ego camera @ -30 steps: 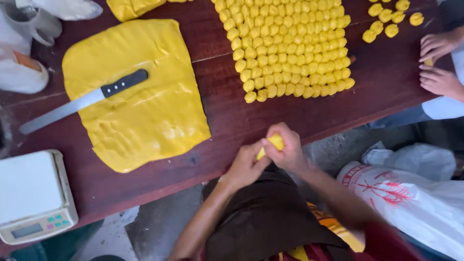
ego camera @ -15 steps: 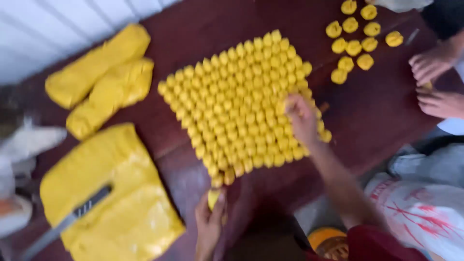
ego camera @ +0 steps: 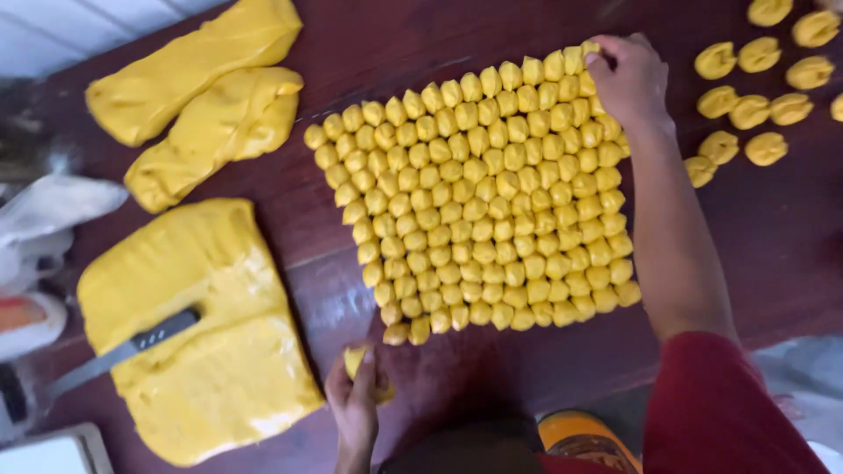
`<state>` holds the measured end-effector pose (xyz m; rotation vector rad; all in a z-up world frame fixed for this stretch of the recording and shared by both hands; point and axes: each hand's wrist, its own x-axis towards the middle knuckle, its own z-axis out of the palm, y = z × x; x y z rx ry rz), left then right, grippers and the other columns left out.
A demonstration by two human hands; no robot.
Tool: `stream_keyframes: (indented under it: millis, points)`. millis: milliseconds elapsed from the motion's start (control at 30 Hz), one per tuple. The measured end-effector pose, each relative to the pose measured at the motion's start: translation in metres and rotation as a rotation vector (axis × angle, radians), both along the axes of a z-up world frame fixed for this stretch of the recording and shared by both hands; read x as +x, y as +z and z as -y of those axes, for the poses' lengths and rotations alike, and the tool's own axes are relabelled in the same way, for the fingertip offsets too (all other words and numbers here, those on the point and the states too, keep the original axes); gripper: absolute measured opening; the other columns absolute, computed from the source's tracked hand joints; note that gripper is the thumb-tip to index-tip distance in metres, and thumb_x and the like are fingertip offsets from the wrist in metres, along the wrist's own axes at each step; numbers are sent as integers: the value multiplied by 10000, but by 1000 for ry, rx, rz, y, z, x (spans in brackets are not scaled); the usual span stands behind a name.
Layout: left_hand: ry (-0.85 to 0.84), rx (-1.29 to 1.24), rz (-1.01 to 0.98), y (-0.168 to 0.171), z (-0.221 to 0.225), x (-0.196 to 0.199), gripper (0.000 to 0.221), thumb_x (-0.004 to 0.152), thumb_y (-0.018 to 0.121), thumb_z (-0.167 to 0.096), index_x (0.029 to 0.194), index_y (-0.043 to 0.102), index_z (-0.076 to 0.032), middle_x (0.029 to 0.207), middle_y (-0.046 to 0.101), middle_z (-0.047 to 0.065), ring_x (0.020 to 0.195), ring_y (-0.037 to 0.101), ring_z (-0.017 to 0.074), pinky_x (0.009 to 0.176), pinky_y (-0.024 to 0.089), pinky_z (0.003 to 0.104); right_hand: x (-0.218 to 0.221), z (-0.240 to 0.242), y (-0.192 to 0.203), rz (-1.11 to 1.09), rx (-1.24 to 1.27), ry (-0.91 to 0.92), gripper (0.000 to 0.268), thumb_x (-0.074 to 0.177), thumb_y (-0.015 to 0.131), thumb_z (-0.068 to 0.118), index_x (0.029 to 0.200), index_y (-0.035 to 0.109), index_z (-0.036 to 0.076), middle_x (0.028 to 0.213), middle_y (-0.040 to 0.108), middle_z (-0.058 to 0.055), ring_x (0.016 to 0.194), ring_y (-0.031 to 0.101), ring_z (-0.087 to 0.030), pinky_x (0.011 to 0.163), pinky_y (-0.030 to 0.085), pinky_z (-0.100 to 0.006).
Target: The person is portioning and shaping yellow dough into small uniform balls on a wooden table.
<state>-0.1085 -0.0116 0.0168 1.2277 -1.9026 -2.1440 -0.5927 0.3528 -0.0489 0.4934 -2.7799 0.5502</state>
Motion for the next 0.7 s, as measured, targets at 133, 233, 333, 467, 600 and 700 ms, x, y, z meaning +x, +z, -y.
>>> stream_keyframes:
  millis: [133, 233, 333, 467, 600, 700]
  points:
    - [-28, 12, -216, 16, -2, -11, 245, 1012, 608, -143, 1198, 642, 13, 815, 646, 23, 649, 579, 95, 576, 486, 256, 71, 47, 73, -78, -195, -21, 393, 1027, 755, 92, 1395, 661, -10, 1138, 625, -138, 975, 658, -266, 856, 535, -409]
    - [6, 167, -302, 44, -3, -16, 561, 984, 586, -152, 1524, 458, -69, 1037, 627, 9, 842, 612, 108, 704, 595, 294, 209, 125, 119, 448, -530, -30, 135, 1047, 582, 65, 1165, 642, 92, 1143, 716, -61, 887, 665, -148, 813, 556, -366]
    - [-118, 286, -415, 45, -4, 14, 618, 986, 557, -130, 1562, 344, -50, 1508, 487, 18, 1256, 560, 181, 850, 595, 320, 386, 194, 124, 319, -650, 682, 343, 861, 768, 30, 1174, 634, 72, 1213, 629, -79, 1137, 621, -237, 924, 548, -346]
    - [-442, 18, -547, 9, 7, 83, 751, 981, 561, -37, 1684, 300, -13, 1669, 431, 161, 1533, 406, 255, 1192, 367, 373, 489, 220, 111, 577, -629, 552, 420, 843, 762, 79, 1220, 586, 21, 1038, 677, -119, 912, 697, -232, 781, 581, -339]
    - [-657, -43, -353, 43, 26, 127, 672, 877, 686, -84, 1510, 463, -45, 1314, 692, 144, 1210, 673, 198, 980, 549, 348, 522, 223, 124, 569, -370, 565, 328, 876, 805, 140, 1118, 610, 37, 908, 682, -107, 791, 721, -267, 676, 563, -366]
    - [-655, -170, -390, 33, 30, 143, 481, 839, 728, -64, 1310, 634, -38, 1131, 752, 155, 1079, 715, 202, 901, 567, 353, 543, 239, 142, 348, -227, 677, 285, 849, 792, 119, 1059, 610, 51, 939, 670, -131, 824, 698, -309, 682, 552, -393]
